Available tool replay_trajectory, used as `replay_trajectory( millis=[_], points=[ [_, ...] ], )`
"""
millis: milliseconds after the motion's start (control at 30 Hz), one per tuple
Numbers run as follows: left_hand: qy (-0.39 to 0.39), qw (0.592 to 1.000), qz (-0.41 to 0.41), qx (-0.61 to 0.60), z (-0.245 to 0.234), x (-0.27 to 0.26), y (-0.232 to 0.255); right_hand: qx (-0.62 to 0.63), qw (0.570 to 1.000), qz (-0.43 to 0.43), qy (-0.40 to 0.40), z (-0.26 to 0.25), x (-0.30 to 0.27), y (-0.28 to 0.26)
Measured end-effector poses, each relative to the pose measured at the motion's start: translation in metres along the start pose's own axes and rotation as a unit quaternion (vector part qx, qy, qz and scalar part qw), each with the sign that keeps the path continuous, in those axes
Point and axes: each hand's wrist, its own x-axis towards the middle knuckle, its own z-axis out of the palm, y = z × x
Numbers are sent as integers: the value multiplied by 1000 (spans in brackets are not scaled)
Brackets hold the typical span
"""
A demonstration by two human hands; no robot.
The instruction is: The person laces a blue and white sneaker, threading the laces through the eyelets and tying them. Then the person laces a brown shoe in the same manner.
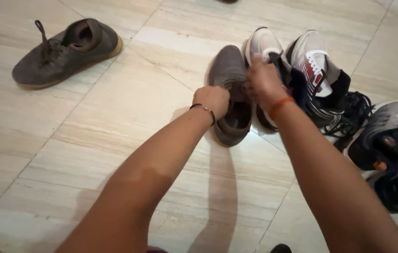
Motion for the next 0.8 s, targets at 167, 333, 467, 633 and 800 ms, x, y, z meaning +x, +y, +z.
replay_trajectory(
  millis=[167,333,467,633,800],
  points=[
    [49,994,92,37,12,8,-5,175,983,15,55,-40,20,9],
    [30,993,110,28,7,-3,-19,251,959,22,127,-72,38,7],
    [32,992,122,11,1,-13,-17,236,958,-17,162,-72,31,-2],
    [-70,992,48,-92,-11,5,-43,242,966,-79,-46,-44,6,-18],
    [-38,960,83,-264,0,19,-56,-65,996,-55,-10,-28,-16,-16]
  ],
)
